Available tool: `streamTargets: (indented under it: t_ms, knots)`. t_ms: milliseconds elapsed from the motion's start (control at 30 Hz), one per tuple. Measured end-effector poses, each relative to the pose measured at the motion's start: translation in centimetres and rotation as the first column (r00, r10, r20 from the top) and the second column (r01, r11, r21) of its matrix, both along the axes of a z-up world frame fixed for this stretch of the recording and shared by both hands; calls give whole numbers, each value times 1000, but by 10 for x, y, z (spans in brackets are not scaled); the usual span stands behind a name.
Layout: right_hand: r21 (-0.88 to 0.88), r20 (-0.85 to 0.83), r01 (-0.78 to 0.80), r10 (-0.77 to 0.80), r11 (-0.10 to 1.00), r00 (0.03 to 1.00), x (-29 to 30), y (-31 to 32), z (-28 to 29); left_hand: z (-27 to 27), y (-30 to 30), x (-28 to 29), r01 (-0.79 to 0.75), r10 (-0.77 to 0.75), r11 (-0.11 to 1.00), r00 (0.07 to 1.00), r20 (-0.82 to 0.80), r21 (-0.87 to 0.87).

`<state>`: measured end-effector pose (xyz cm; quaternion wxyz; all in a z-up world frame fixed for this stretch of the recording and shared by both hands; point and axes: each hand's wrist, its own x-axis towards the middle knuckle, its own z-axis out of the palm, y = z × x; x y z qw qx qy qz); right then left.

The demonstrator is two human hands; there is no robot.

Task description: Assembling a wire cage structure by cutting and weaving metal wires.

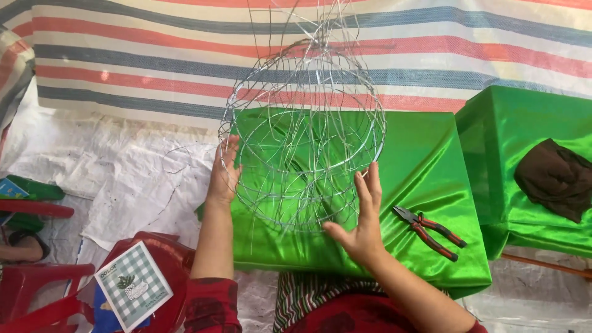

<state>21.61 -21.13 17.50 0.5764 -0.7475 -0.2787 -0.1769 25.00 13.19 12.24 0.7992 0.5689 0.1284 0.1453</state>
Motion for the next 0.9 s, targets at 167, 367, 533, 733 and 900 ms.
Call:
streamTargets:
  t_ms: [167, 367, 533, 733, 900]
  knots:
    - [137, -18, 65, -64, 988, 998, 25, -11, 18, 19, -25, -11, 16, -28, 997, 989, 146, 81]
    - [389, -96, -38, 81, 920, 992, 98, -78, 37, 74, -116, -61, -126, 76, 978, 958, 278, 167]
    - [279, -399, 135, -13, 951, 917, 99, -94, 160, 131, -223, -137, -98, -27, 931, 942, 334, 351]
    - [123, -448, -71, 119, 990, 886, 140, -111, 167, 104, -232, -186, 327, -477, 768, 866, 152, 550]
    - [70, -478, -193, 203, 979, 855, 156, -110, 119, 80, -130, -184, 646, -613, 630, 754, -234, 432]
